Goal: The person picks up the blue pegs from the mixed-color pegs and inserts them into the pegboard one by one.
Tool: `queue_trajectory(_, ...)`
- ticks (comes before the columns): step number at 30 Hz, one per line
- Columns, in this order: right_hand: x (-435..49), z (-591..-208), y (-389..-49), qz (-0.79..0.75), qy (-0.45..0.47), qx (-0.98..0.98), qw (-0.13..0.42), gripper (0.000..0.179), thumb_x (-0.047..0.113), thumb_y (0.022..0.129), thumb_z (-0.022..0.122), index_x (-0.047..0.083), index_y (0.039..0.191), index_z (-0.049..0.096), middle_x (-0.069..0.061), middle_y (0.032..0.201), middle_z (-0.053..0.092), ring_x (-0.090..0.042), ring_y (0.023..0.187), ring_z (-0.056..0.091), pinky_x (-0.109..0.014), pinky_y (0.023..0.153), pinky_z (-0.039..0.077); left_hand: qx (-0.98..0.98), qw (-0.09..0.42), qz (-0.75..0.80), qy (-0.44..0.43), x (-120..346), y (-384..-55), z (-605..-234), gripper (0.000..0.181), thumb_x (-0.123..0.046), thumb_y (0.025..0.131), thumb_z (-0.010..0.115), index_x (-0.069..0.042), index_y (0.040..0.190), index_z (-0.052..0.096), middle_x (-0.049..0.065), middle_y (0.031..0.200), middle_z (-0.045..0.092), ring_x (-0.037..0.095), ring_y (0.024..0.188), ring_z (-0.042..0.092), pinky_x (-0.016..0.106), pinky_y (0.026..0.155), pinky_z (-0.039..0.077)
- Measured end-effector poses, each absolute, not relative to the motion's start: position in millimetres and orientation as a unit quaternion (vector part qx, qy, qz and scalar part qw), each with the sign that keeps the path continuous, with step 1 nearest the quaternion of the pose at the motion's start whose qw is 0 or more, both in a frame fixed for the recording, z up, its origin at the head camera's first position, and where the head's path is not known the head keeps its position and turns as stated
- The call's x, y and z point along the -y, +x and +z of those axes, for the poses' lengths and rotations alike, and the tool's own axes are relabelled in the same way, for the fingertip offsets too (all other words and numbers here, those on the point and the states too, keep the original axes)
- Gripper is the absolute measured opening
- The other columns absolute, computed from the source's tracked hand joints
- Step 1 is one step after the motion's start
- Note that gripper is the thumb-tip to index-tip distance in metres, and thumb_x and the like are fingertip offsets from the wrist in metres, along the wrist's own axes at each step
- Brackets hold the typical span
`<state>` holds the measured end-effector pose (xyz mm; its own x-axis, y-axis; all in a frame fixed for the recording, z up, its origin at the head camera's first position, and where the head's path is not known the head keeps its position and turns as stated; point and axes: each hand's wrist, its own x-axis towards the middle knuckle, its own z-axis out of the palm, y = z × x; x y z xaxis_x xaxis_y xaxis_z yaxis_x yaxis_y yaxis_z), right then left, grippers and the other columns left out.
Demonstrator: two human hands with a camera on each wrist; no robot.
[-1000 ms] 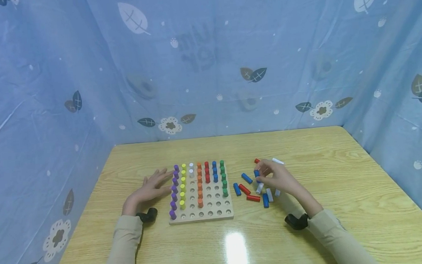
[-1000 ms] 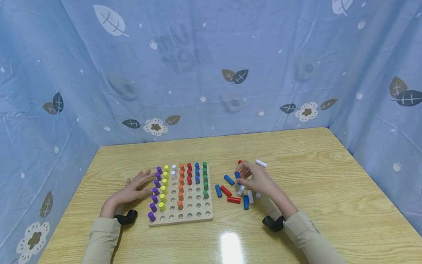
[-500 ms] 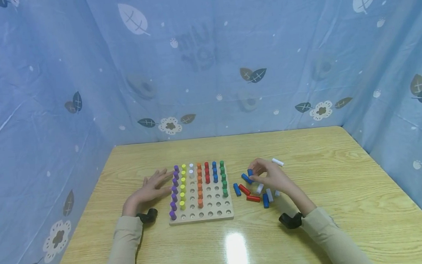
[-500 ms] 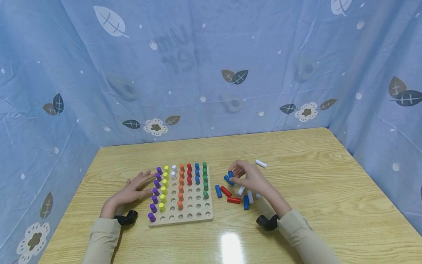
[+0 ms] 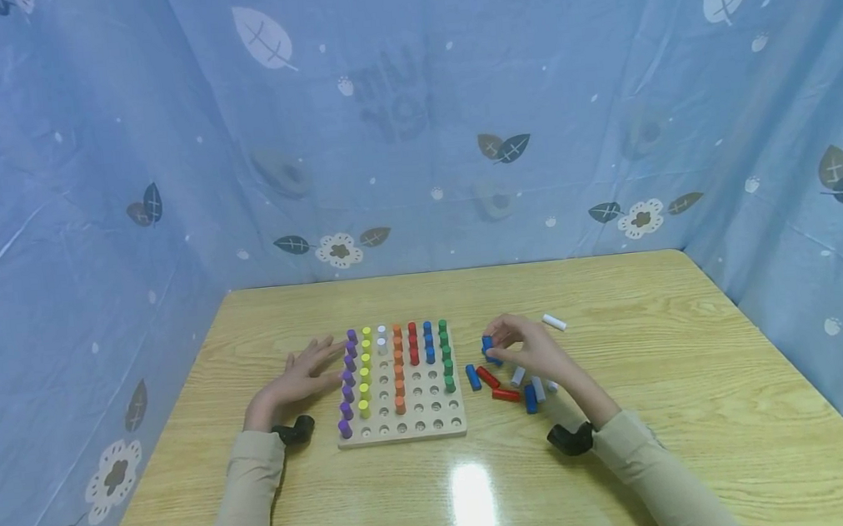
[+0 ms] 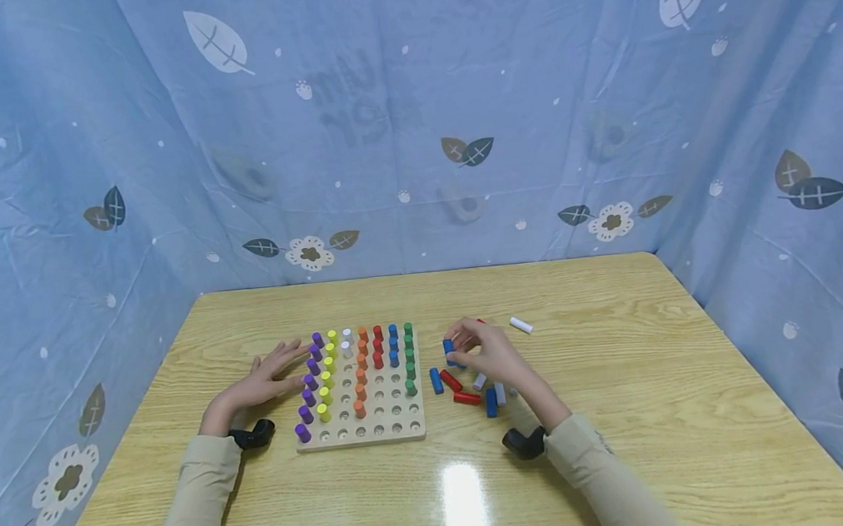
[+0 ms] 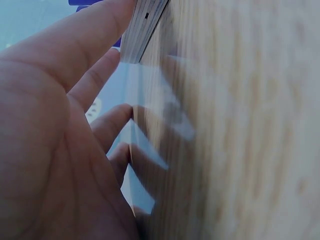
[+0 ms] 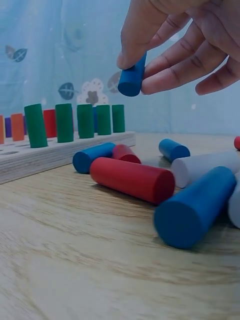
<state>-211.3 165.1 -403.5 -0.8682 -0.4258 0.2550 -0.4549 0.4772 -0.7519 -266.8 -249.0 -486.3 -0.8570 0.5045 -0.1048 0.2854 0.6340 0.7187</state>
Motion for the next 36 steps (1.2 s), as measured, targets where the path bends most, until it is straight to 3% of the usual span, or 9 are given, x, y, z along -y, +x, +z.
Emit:
queue_trajectory(8,-158,-410,-216,0.452,0.248,0.857,0.008,0.024,0.000,0.084,0.065,-0.006,0.106,0.058,-0.022,0.097,0.063,-0.034,0.089,0.062,-0.045,0.080,0.053,-0.893,0.147,0.363,0.224,249,-266,-487,0.065,-0.039,0.092,0.054,-0.019,0.147,0.026,0.014,0.156,0.007,0.038,0.141,-0.007,0.062,0.104,-0.020)
queue_trajectory(20,-150,-440,-238,0.455,0.250,0.854,0.014,0.030,0.016,0.085,0.067,0.008,0.113,0.062,-0.003,0.094,0.066,-0.018,0.087,0.063,-0.041,0.079,0.053,-0.889,0.153,0.372,0.218,248,-265,-483,0.065,-0.039,0.092,0.054,-0.018,0.147,0.026,0.015,0.155,0.007,0.037,0.141,-0.009,0.061,0.104,-0.021)
queue_trajectory(36,-131,-442,-240,0.459,0.250,0.852,-0.001,0.029,0.020,0.088,0.065,0.008,0.114,0.062,-0.008,0.106,0.065,-0.021,0.092,0.065,-0.038,0.074,0.055,-0.891,0.146,0.367,0.226,248,-265,-483,0.065,-0.039,0.092,0.053,-0.017,0.147,0.026,0.016,0.155,0.008,0.038,0.141,-0.007,0.062,0.103,-0.021)
